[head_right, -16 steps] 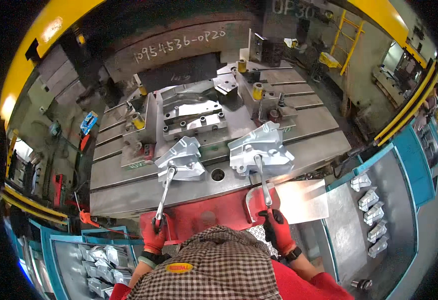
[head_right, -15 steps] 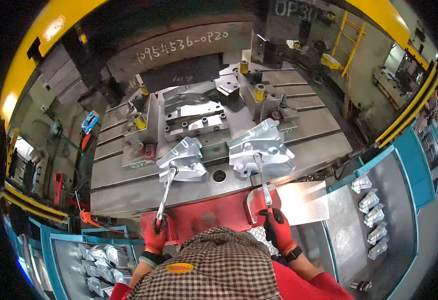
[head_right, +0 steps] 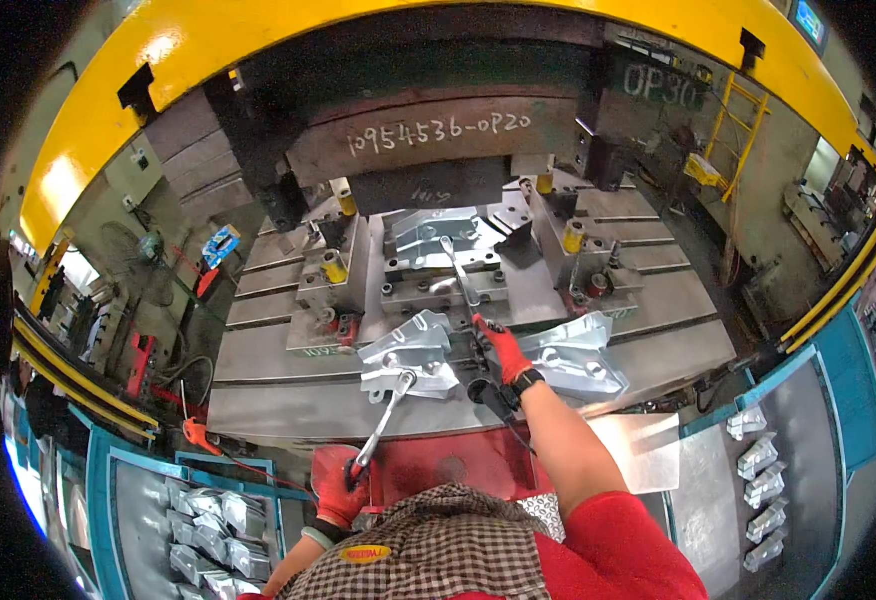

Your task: Using tongs to place metal parts into a hydraulic press and remove them after stamping.

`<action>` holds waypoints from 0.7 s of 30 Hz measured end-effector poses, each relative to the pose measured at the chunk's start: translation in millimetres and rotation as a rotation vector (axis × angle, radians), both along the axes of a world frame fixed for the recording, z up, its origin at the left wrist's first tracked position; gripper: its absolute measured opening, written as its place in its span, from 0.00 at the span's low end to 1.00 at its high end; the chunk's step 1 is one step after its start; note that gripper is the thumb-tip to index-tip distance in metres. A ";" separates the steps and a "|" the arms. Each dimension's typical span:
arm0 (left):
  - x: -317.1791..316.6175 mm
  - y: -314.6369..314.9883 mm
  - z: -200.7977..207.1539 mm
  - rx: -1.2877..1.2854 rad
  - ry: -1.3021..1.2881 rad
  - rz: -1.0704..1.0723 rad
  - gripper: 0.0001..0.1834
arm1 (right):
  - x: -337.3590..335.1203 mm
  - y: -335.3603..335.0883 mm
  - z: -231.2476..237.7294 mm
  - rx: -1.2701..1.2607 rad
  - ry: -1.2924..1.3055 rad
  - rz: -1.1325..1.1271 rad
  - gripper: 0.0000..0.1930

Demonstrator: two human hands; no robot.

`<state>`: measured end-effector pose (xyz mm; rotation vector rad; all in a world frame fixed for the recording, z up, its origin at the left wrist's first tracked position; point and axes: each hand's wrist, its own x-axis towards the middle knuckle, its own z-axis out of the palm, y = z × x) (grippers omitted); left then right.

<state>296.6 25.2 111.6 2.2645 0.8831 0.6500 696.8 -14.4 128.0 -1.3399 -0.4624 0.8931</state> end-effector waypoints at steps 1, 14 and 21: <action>0.6 -1.0 -0.1 0.012 0.023 0.006 0.15 | 11.9 13.2 -11.1 -0.027 -0.036 -0.015 0.23; 4.2 -2.4 4.7 -0.013 0.016 -0.028 0.15 | 28.2 46.2 -10.7 -0.360 -0.575 -0.036 0.21; -8.4 -3.4 -0.1 -0.100 0.018 -0.041 0.16 | -40.7 -63.1 38.3 -0.042 -0.691 -0.119 0.14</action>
